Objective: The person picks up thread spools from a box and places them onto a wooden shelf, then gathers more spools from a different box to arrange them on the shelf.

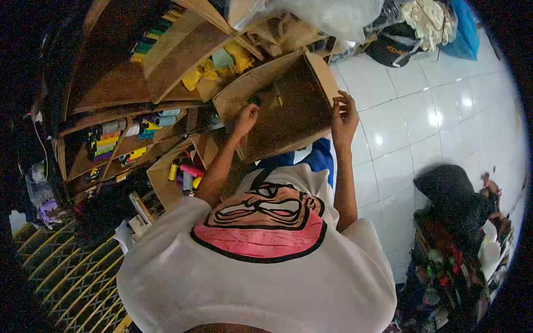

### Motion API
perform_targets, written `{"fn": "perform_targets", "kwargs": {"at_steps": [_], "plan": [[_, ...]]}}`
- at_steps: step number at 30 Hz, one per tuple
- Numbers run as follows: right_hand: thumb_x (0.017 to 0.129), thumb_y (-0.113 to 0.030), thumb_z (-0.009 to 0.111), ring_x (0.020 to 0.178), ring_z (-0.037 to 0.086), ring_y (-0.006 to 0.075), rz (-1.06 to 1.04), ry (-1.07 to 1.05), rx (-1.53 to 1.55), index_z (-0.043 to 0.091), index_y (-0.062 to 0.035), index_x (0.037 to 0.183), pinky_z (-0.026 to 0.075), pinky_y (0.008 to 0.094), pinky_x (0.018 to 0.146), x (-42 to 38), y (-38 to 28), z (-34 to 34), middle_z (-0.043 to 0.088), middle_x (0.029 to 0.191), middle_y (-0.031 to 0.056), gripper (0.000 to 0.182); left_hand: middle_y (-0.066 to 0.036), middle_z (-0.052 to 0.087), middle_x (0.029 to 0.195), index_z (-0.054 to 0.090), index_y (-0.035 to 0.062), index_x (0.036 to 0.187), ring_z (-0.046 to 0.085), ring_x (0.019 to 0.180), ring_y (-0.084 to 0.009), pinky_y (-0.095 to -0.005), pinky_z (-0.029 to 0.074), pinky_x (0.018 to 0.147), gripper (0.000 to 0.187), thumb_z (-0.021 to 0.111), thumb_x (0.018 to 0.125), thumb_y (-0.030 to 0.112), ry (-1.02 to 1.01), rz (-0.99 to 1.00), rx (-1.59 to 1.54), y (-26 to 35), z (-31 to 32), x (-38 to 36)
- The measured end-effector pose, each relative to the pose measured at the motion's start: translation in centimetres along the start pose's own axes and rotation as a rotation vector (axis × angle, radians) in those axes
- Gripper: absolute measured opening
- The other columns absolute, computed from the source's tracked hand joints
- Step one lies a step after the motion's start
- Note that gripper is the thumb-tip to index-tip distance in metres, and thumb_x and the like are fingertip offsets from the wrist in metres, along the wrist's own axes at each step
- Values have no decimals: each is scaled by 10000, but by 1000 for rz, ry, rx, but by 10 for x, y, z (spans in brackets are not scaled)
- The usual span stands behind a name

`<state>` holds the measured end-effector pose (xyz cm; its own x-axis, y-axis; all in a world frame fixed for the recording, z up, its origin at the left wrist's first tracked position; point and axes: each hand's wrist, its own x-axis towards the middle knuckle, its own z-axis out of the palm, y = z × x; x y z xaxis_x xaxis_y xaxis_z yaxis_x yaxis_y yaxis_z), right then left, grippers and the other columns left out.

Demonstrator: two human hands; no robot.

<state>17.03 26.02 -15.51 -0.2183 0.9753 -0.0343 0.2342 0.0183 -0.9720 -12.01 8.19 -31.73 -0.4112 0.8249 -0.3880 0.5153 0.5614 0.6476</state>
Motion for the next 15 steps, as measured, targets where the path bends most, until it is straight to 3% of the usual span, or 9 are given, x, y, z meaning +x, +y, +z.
{"fn": "perform_targets", "kwargs": {"at_steps": [4,7,9,11,13,15], "plan": [[931,-91,558,775,569,107,67,38,2,587,-69,1204,463,259,658,-11,-7,-11,642,988,49,276,-214,602,1208,522,22,1279,589,1113,-352,-441,474,923,414,536,933,248,-395,-312,187,-10,10,-3],[941,-95,555,789,579,97,68,73,2,594,-67,1198,459,245,662,-19,4,-17,654,975,40,262,-231,509,1344,409,1,1390,539,1192,-356,-460,455,964,544,526,940,284,-413,-284,314,-113,64,28],[943,-95,554,792,582,94,87,91,8,598,-64,1193,459,241,665,-27,3,-15,659,969,38,255,-228,437,1410,305,1,1447,513,1222,-356,-465,446,988,635,531,942,311,-411,-357,196,-173,87,40],[952,-93,553,817,586,95,144,96,76,602,-35,1165,459,240,690,-35,16,-13,654,959,35,226,-219,351,1473,210,15,1490,479,1255,-359,-469,433,1011,713,534,943,336,-416,-400,201,-178,88,55],[957,-95,552,856,597,110,148,105,66,599,-23,1157,472,253,732,-42,18,-6,648,945,37,219,-203,252,1532,124,41,1519,437,1293,-362,-473,418,1032,777,538,943,359,-428,-389,317,-138,79,63],[960,-97,550,909,596,122,203,53,104,595,-24,1160,476,264,795,-48,19,-2,644,957,52,218,-186,192,1555,104,57,1525,414,1310,-358,-474,421,1027,782,536,947,358,-346,-174,864,-176,104,85]]}}
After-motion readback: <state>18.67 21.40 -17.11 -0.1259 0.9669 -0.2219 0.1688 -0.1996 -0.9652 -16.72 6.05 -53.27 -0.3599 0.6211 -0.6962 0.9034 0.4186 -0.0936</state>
